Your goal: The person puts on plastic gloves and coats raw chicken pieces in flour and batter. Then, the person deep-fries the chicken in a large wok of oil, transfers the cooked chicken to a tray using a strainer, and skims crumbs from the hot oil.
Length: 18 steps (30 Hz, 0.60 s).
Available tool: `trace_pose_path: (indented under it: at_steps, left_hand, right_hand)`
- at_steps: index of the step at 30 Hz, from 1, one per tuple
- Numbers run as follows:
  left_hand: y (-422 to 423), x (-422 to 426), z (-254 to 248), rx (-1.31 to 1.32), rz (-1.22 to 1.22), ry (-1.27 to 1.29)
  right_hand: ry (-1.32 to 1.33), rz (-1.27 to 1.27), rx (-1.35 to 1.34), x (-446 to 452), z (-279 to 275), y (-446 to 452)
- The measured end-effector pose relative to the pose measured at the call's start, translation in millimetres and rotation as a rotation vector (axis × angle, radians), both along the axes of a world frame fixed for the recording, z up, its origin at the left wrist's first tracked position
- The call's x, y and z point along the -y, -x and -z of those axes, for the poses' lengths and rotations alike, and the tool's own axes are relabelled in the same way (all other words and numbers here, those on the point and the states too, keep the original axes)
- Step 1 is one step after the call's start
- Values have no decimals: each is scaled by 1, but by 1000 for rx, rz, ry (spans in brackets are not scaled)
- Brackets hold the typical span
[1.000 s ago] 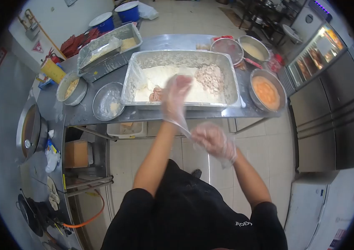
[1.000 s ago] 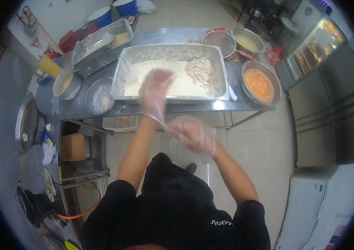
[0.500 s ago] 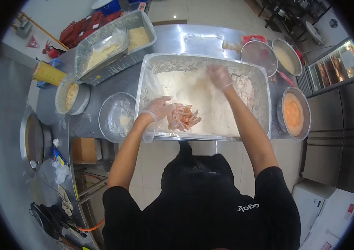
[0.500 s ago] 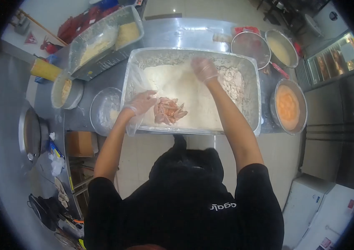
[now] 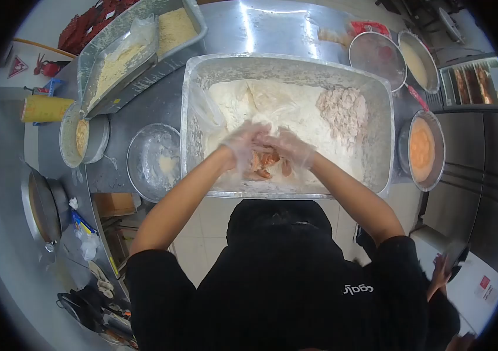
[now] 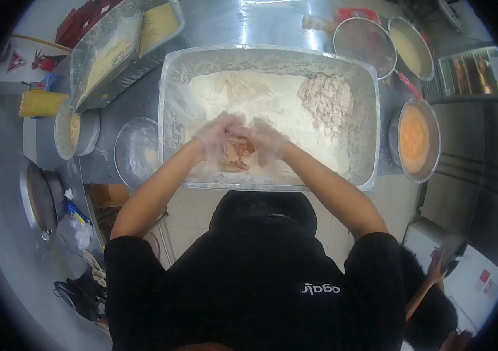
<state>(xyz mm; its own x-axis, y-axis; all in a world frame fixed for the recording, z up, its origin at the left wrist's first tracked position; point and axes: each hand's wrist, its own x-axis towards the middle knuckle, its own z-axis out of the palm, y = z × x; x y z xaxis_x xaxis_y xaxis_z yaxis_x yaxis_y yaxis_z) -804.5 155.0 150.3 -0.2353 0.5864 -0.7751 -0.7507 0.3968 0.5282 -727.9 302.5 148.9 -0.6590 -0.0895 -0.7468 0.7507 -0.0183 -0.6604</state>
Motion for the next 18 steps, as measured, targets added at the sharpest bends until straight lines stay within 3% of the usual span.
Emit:
trace_pose_path:
  at_steps: [2,3,5,7,9,12,14,16,18]
  left_hand:
    - [12,22,-3,-86,3,-58]
    - [20,36,9,-208,131,-22]
    - [34,58,44,-459,388,45]
    - [9,52,57,-505,486,146]
    - [-7,35,58,-405,489,216]
    - [-19,5,51,-40,316,257]
    - [-23,-11,51,195,165,273]
    - [-22,2,63,-361,329,86]
    - [-17,13,65,-487,289,27]
  right_hand:
    - [4,-87,-215,-19,4,-10]
    - [7,-131,-322,-29,7,-17]
    - [-86,-324,-316,-43,14,-22]
    - [-183,-517,-318,-58,23,-28]
    - [-795,-560,-676,-44,114,-56]
    - [-598,-462,-372,1,71,-39]
    - [-161,-344,-219,2,55,-17]
    - [-213,-256,-309,-8,57,-16]
    - [-252,-245,-363,-17,50,-18]
